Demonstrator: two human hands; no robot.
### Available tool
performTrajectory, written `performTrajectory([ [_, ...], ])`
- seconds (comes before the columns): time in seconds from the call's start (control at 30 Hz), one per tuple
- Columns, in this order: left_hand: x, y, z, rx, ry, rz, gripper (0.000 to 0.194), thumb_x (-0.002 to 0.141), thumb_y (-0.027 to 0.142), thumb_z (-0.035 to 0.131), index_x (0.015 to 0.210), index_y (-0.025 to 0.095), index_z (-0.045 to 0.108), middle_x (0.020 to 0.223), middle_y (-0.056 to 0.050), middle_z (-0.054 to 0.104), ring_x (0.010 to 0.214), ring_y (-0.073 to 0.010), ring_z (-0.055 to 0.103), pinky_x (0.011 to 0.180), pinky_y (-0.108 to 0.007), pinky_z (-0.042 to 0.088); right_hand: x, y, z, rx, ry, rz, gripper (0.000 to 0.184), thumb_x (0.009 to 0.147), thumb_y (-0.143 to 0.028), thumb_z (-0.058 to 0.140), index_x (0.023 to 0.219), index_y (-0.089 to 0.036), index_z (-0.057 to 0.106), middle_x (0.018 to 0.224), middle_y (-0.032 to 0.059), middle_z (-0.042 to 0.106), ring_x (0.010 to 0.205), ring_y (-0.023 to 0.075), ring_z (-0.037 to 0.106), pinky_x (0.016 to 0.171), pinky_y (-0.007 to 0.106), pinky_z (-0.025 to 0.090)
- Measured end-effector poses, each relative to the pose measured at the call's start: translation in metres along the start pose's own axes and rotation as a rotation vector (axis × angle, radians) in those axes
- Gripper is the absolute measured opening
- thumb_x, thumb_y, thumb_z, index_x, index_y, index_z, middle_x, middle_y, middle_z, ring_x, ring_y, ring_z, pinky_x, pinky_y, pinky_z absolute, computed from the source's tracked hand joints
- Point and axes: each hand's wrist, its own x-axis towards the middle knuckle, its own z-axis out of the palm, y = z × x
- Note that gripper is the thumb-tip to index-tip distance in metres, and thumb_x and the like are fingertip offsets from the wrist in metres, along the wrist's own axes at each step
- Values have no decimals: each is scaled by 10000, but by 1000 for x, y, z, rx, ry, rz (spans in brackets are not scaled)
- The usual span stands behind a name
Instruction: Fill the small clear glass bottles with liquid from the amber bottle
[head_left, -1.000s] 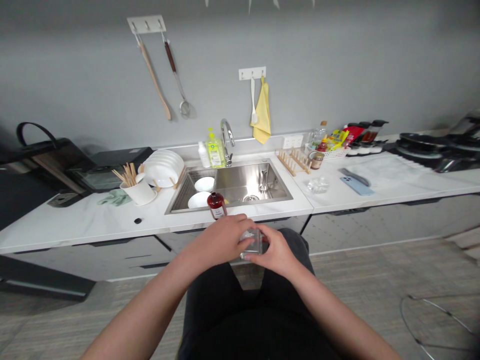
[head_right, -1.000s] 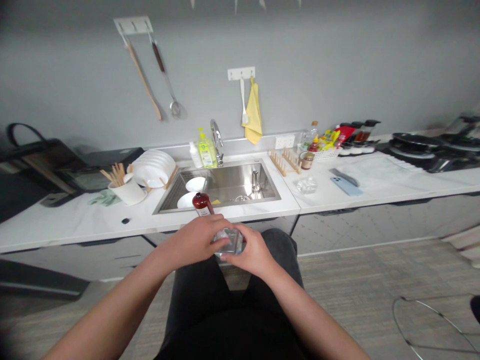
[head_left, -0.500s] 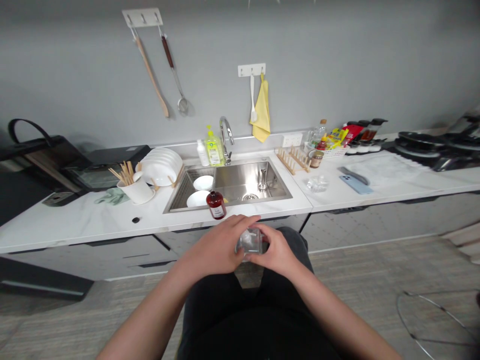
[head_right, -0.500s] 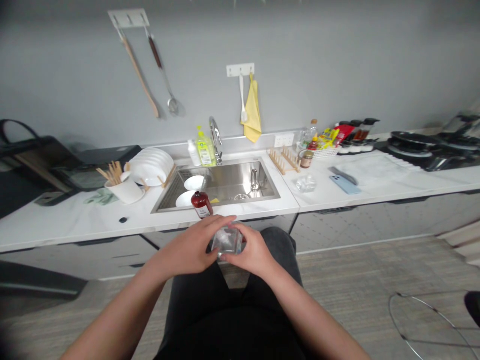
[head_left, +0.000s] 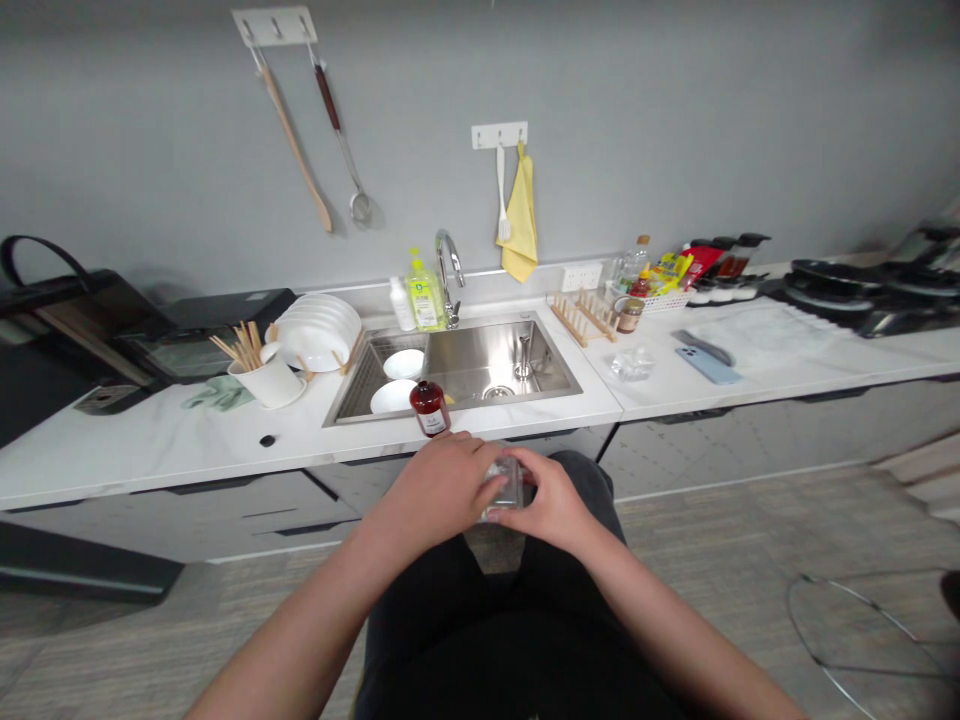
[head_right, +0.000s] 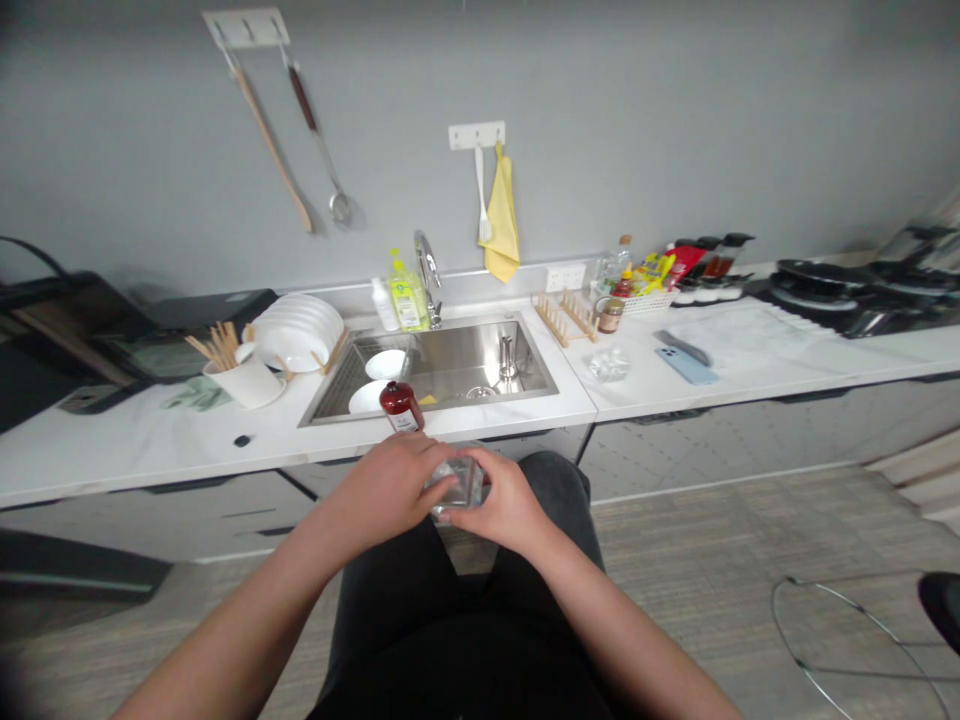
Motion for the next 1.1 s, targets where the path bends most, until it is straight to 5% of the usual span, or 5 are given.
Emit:
performTrajectory([
  [0.17,1,1,-4,-93,62,150,592,968,182,771,1540,249,639,1505,-124,719,1465,-348,625,1261,-561,503,-1,-1,0,-15,8,-28,655,725,-305,1013,1336,-258,783,1251,83,873,1082,337,838,925,452,681],
  [0.33,2,-3,-2,-51,27,40,248,1090,282,675,1315,211,751,1215,-129,791,1164,-337,734,1059,-550,587,-1,-2,-2,17,-13,-2,722,694,-358,1067,1347,-258,775,1259,86,872,1092,341,843,954,468,687],
  [0.5,0,-1,-9,-176,31,206,636,949,80,705,1541,308,666,1505,-95,735,1420,-311,661,1234,-529,516,-1,-2,-2,15,-11,-47,635,722,-339,1044,1306,-270,803,1290,84,869,1145,347,836,1008,483,678],
  [0.77,5,-14,1,3,14,127,140,1110,275,716,1212,206,783,1111,-102,793,1062,-294,747,996,-475,586,0,-3,-5,-25,-25,-1,719,681,-384,1081,1322,-272,775,1231,71,872,1067,330,844,935,457,688],
  [1.1,3,-25,3,-85,0,152,393,1113,286,739,1504,287,701,1201,-86,812,1127,-290,771,993,-440,599,0,3,-2,58,-61,20,689,719,-403,1076,1330,-268,786,1277,84,870,1105,332,846,969,468,697],
])
